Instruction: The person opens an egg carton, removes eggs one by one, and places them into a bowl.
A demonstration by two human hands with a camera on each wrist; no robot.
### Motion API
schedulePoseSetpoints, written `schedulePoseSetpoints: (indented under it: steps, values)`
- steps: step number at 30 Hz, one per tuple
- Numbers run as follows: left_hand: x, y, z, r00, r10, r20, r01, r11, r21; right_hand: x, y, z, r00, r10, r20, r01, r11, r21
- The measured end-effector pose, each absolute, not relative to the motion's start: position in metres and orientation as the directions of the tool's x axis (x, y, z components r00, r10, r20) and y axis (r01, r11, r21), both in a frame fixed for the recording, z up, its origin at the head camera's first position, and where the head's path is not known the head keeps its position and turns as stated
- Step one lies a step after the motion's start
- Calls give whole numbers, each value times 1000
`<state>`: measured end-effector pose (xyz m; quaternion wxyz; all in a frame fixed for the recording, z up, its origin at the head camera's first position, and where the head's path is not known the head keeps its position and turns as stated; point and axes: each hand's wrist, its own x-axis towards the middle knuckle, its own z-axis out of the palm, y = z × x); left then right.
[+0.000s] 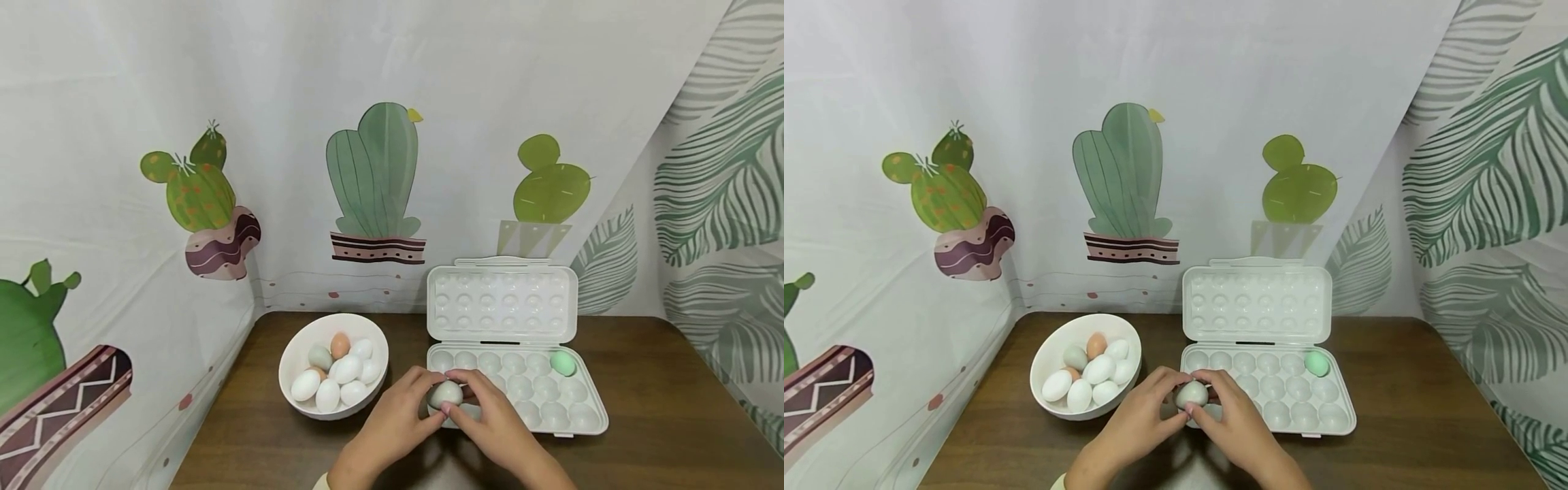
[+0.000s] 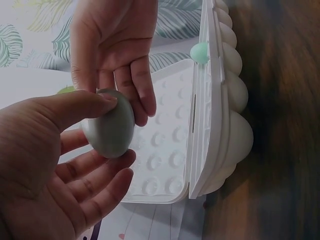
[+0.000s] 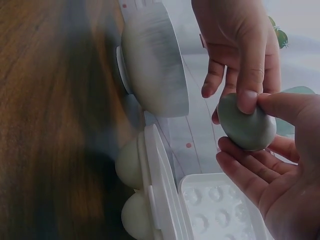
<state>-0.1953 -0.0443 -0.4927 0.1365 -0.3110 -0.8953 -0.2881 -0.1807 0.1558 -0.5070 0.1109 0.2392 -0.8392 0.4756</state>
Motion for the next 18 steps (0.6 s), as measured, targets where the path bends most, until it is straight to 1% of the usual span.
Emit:
schedulePoseSetpoints:
  steps: [10,18]
  values:
    - [-195,-44,-492,-772,474,425,634,629,451,-177,151,-507,-880,-280,383,-471,416,-778]
    - [-195,-45,-490,-777,476,412,628,635,450,-177,151,-506,-884,-278,375,-465,436,-771]
